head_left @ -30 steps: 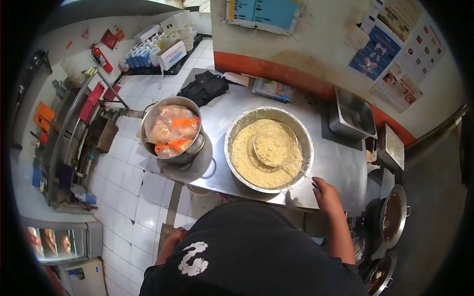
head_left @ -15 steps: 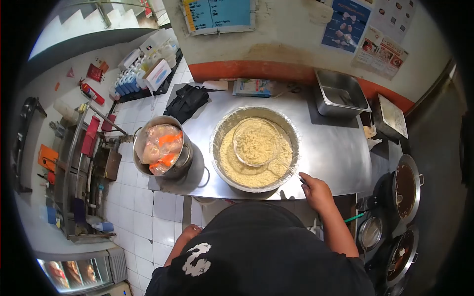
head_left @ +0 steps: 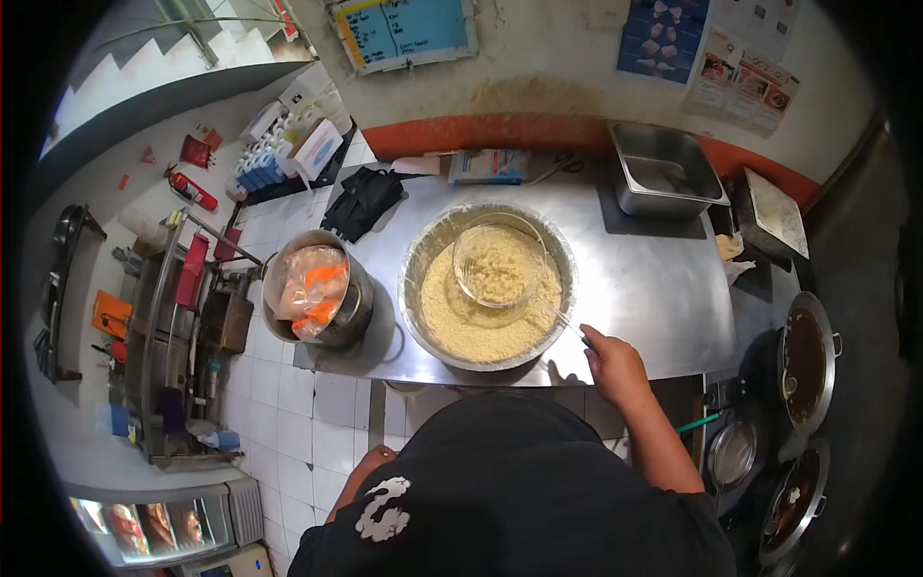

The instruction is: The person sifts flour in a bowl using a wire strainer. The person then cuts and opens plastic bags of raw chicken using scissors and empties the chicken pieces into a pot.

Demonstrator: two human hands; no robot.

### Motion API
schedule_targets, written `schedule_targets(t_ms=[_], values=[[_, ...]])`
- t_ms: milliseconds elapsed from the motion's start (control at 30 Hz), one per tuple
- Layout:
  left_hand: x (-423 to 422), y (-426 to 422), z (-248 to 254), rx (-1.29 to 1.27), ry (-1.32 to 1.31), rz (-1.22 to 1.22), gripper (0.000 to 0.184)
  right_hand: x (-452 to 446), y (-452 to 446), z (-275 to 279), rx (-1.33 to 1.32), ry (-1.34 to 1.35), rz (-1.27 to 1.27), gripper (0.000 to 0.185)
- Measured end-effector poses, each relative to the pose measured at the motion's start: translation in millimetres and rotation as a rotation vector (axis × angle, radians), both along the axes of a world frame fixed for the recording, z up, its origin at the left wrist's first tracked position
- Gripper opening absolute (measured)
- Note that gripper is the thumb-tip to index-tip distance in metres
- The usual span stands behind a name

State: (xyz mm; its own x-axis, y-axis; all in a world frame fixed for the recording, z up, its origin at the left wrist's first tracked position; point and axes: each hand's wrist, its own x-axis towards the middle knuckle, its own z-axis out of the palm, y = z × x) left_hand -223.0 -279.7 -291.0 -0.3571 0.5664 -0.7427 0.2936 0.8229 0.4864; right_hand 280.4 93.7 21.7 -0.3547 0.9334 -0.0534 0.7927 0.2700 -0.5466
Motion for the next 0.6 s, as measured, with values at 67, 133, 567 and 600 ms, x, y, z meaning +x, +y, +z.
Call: schedule_targets(t_ms=[67,133,567,600], values=[[20.0,-0.4,19.8,-0.037,0.068,0.008,0.042,4.0,5.0,2.2,-0.002,-0.001,0.048,0.041],[44.7,7.5,47.7,-0.101,0.153,-0.061,0.042,7.2,8.4,-1.1,-0.002,0.009,0.073,0.041],[158.1,-26.1,119.0,-0.135,0.050,0.057,0.043,19.0,46.8,-5.3,-0.022,0.074,0.158,0.044],[165.7,-30.1,125.6,-0.162,0.070,0.070,0.044,17.7,46.0,-3.3,-0.034,0.080,0.160,0.044]])
